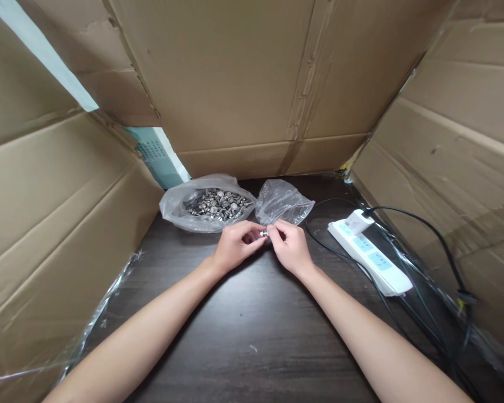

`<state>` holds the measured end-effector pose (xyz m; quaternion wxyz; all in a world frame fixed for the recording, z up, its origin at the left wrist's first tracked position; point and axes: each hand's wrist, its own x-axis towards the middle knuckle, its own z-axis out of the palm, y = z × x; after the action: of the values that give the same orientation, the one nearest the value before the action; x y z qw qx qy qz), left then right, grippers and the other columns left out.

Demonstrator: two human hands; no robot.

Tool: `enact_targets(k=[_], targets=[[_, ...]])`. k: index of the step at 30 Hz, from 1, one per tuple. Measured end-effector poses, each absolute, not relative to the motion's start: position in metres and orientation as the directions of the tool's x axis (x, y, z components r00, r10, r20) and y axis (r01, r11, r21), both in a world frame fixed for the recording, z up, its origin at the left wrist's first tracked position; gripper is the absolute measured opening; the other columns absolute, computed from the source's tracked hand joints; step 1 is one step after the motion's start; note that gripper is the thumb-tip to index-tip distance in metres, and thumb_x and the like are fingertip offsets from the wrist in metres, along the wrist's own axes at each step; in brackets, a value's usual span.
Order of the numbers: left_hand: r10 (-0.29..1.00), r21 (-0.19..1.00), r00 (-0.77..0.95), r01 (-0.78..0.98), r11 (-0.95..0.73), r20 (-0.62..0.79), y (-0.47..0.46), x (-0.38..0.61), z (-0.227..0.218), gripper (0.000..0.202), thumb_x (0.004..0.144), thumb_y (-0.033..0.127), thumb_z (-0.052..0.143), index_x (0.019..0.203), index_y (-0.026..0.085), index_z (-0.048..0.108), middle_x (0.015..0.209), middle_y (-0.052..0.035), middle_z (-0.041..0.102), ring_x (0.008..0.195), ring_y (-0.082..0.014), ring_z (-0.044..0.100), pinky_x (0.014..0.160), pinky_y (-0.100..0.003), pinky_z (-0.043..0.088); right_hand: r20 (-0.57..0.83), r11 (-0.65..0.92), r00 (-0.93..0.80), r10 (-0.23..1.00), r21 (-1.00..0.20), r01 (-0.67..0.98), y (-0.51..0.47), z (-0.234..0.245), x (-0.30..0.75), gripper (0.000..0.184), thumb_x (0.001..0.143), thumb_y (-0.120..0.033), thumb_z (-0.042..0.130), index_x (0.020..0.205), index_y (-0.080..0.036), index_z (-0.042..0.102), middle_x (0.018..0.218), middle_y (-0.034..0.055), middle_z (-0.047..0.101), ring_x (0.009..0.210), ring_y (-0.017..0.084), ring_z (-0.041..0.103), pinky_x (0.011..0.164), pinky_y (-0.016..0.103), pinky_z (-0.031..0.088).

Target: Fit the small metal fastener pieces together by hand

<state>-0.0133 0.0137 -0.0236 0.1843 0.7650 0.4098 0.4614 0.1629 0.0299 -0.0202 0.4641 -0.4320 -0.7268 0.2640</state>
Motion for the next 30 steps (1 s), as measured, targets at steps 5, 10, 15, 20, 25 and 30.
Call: enact_targets(k=[5,10,15,20,25,30], targets=[[0.792,0.659,0.234,0.452,-0.602,0.564,0.0142,-0.0135,-0.0245,0.017,0.091,0.026,0.075,0.104,0.015,0.074,0.077,-0.0022,0.070,0.064,-0.0107,0.063,0.059,-0.021,0.052,0.450,0.482,-0.177,0.875,-0.784,0.390,0.0287,-0.0189,0.1636,0.042,0.101,-0.036,0.048,0.062,-0.020,0.047,0.061,0.0003,0.050,0.059,0.014,0.046,0.060,0.029,0.034],[0.791,0.653,0.233,0.458,-0.603,0.567,0.0142,-0.0135,-0.0241,0.016,0.090,0.024,0.076,0.103,0.015,0.074,0.077,-0.0019,0.070,0.064,-0.0103,0.063,0.059,-0.020,0.052,0.462,0.498,-0.188,0.867,-0.785,0.367,0.0269,-0.0149,0.1652,0.019,0.090,-0.023,0.052,0.072,-0.020,0.053,0.074,0.0017,0.057,0.065,0.015,0.051,0.062,0.028,0.038],[0.786,0.643,0.240,0.464,-0.609,0.570,0.0139,-0.0135,-0.0238,0.016,0.090,0.023,0.075,0.104,0.014,0.074,0.077,-0.0017,0.070,0.064,-0.0101,0.063,0.059,-0.019,0.051,0.455,0.510,-0.230,0.860,-0.772,0.379,0.0287,-0.0190,0.1637,0.029,0.093,-0.026,0.050,0.064,-0.021,0.047,0.066,0.0008,0.052,0.061,0.015,0.049,0.061,0.029,0.036],[0.780,0.629,0.237,0.479,-0.612,0.579,0.0138,-0.0135,-0.0233,0.016,0.090,0.022,0.076,0.104,0.015,0.074,0.078,-0.0012,0.071,0.065,-0.0099,0.063,0.058,-0.019,0.050,0.407,0.460,-0.215,0.888,-0.779,0.425,0.0283,-0.0207,0.1634,0.043,0.101,-0.038,0.045,0.062,-0.021,0.048,0.060,0.0006,0.050,0.058,0.015,0.047,0.061,0.031,0.032],[0.782,0.624,0.237,0.490,-0.608,0.576,0.0139,-0.0138,-0.0239,0.017,0.090,0.022,0.076,0.105,0.016,0.074,0.079,-0.0018,0.072,0.067,-0.0107,0.064,0.058,-0.019,0.050,0.434,0.474,-0.192,0.880,-0.780,0.409,0.0266,-0.0174,0.1648,0.031,0.097,-0.031,0.049,0.068,-0.021,0.045,0.072,0.0016,0.054,0.067,0.015,0.051,0.066,0.030,0.036],[0.778,0.611,0.239,0.504,-0.611,0.581,0.0144,-0.0146,-0.0246,0.016,0.090,0.020,0.075,0.105,0.015,0.074,0.081,-0.0019,0.072,0.068,-0.0108,0.064,0.059,-0.019,0.050,0.442,0.504,-0.244,0.863,-0.775,0.381,0.0282,-0.0184,0.1656,0.019,0.089,-0.024,0.051,0.071,-0.021,0.045,0.072,0.0005,0.053,0.066,0.015,0.048,0.063,0.028,0.035]])
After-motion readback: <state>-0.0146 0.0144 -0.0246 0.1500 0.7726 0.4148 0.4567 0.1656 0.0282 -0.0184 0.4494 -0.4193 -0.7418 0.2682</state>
